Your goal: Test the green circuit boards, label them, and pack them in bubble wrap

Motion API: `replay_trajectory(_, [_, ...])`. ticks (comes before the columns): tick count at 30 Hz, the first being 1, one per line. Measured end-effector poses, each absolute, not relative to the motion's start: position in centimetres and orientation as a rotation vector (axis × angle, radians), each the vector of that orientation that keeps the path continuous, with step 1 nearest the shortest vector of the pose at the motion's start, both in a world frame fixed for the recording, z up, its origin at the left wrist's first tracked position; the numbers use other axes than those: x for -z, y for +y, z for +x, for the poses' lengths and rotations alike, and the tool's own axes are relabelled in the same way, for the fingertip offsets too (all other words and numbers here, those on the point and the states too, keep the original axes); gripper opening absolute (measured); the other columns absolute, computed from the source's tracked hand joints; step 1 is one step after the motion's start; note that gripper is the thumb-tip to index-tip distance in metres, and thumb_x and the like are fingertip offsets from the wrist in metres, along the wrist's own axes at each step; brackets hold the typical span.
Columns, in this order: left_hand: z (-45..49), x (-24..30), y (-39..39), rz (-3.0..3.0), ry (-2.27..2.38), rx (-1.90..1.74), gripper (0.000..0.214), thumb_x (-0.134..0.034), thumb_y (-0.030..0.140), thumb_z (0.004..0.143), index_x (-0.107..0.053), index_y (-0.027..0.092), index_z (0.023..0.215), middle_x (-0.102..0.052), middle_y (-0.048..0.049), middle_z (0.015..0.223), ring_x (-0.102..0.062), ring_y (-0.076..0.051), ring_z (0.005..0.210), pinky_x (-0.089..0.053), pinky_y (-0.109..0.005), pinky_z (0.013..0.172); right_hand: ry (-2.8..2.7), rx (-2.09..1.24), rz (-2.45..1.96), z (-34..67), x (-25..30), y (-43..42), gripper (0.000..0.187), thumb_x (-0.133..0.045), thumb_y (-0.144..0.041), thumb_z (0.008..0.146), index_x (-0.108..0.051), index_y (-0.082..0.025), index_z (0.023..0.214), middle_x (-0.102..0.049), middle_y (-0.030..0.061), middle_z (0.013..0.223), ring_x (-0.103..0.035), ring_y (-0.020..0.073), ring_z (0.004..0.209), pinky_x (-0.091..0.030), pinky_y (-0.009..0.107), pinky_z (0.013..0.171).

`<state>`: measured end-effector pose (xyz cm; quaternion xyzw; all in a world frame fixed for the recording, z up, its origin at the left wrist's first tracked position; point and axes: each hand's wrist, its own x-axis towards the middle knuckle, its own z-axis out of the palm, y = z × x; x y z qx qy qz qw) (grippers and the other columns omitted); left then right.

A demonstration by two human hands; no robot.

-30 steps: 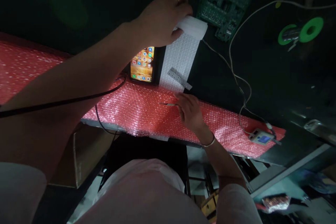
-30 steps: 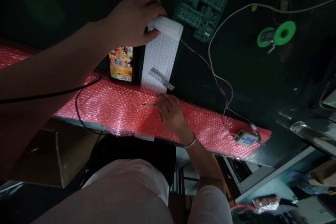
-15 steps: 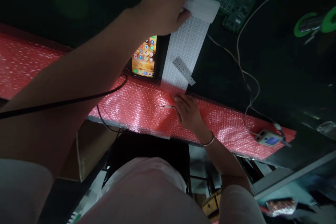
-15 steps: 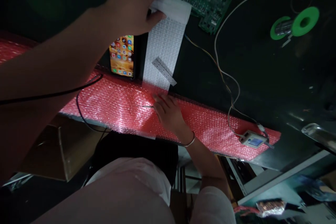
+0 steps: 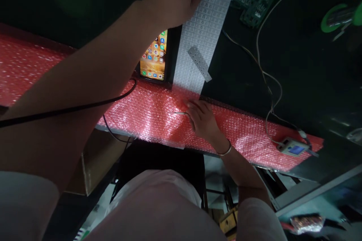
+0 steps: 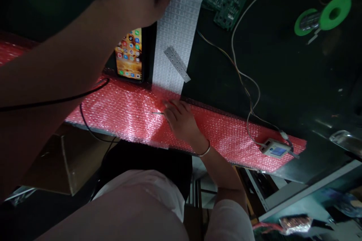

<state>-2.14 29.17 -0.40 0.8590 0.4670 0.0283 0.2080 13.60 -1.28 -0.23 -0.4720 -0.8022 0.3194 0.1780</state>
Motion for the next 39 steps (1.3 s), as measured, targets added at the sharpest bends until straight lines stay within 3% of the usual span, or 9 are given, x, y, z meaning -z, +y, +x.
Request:
replay_trajectory(6, [-2.1,0.2,29.5,2.324,1.388,-0.033,0.064,-0.049,0.030,0.101,-0.037,0.009,0.161,-0.038,-0.0167,0.161,-0.026,-0.050,0.154,-0.019,-0.069,0.121,-2.271,-0.874,-1.344,13.6,0.3,-1.5,0.022,-0.046,-0.019,0.106,-0.067,-0.020,0.113,-0.071,0.0109,0.137,-0.062,0.0250,0.131,-0.053,0.048,0.109])
replay_trajectory(11, [-2.0,0.2,29.4,2.340,1.368,-0.049,0.066,-0.050,0.028,0.099,-0.039,0.006,0.160,-0.040,-0.0206,0.160,-0.033,-0.049,0.150,-0.023,-0.070,0.119,-2.182,-0.738,-1.389,13.5,0.3,-1.4,0.020,-0.047,-0.019,0.107,-0.066,-0.019,0.110,-0.072,0.0106,0.137,-0.062,0.0253,0.134,-0.053,0.048,0.111])
replay_trajectory(17, [-1.7,-0.5,29.2,2.349,1.370,-0.011,0.066,-0.050,0.027,0.100,-0.038,0.010,0.161,-0.040,-0.0181,0.161,-0.035,-0.048,0.150,-0.024,-0.069,0.119,-2.161,-0.787,-1.532,13.2,0.6,0.1,0.031,-0.038,-0.020,0.109,-0.063,-0.016,0.127,-0.063,0.0149,0.149,-0.051,0.0238,0.149,-0.043,0.053,0.126])
replay_trajectory(21, [-1.8,-0.2,29.2,2.358,1.299,-0.121,0.063,-0.049,0.031,0.100,-0.042,0.014,0.160,-0.044,-0.0183,0.159,-0.041,-0.046,0.146,-0.028,-0.069,0.116,-2.211,-0.730,-1.541,13.0,0.7,0.5,0.034,-0.037,-0.019,0.109,-0.061,-0.012,0.133,-0.066,0.0164,0.144,-0.053,0.0249,0.148,-0.040,0.054,0.129])
replay_trajectory(25, [-2.0,0.6,29.4,2.432,1.236,-0.137,0.067,-0.054,0.016,0.089,-0.045,0.008,0.155,-0.047,-0.0156,0.153,-0.045,-0.045,0.143,-0.033,-0.068,0.113,-2.236,-0.744,-1.537,13.1,0.5,0.0,0.034,-0.039,-0.017,0.108,-0.061,-0.014,0.134,-0.067,0.0145,0.143,-0.057,0.0240,0.144,-0.042,0.052,0.126])
replay_trajectory(30, [-2.8,1.0,29.4,2.498,1.162,-0.165,0.070,-0.060,0.016,0.085,-0.047,0.006,0.152,-0.044,-0.0175,0.152,-0.042,-0.042,0.144,-0.037,-0.060,0.115,-2.232,-0.796,-1.537,13.2,0.1,-0.2,0.030,-0.039,-0.016,0.107,-0.066,-0.015,0.121,-0.069,0.0148,0.141,-0.062,0.0233,0.138,-0.045,0.048,0.120])
replay_trajectory(34, [-3.1,0.7,29.9,2.505,1.147,-0.131,0.069,-0.053,0.027,0.096,-0.035,0.010,0.161,-0.043,-0.0212,0.155,-0.041,-0.043,0.145,-0.033,-0.062,0.117,-2.239,-0.751,-1.522,13.1,-0.1,0.3,0.028,-0.040,-0.015,0.108,-0.067,-0.016,0.112,-0.072,0.0144,0.135,-0.065,0.0226,0.133,-0.048,0.044,0.112])
replay_trajectory(39, [-2.7,0.5,30.6,2.516,1.130,-0.098,0.069,-0.056,0.031,0.096,-0.038,0.009,0.159,-0.046,-0.0216,0.153,-0.044,-0.041,0.144,-0.034,-0.060,0.119,-2.177,-0.686,-1.513,13.7,-0.5,1.2,0.031,-0.037,-0.019,0.109,-0.062,-0.017,0.126,-0.076,0.0137,0.123,-0.072,0.0210,0.115,-0.052,0.043,0.106])
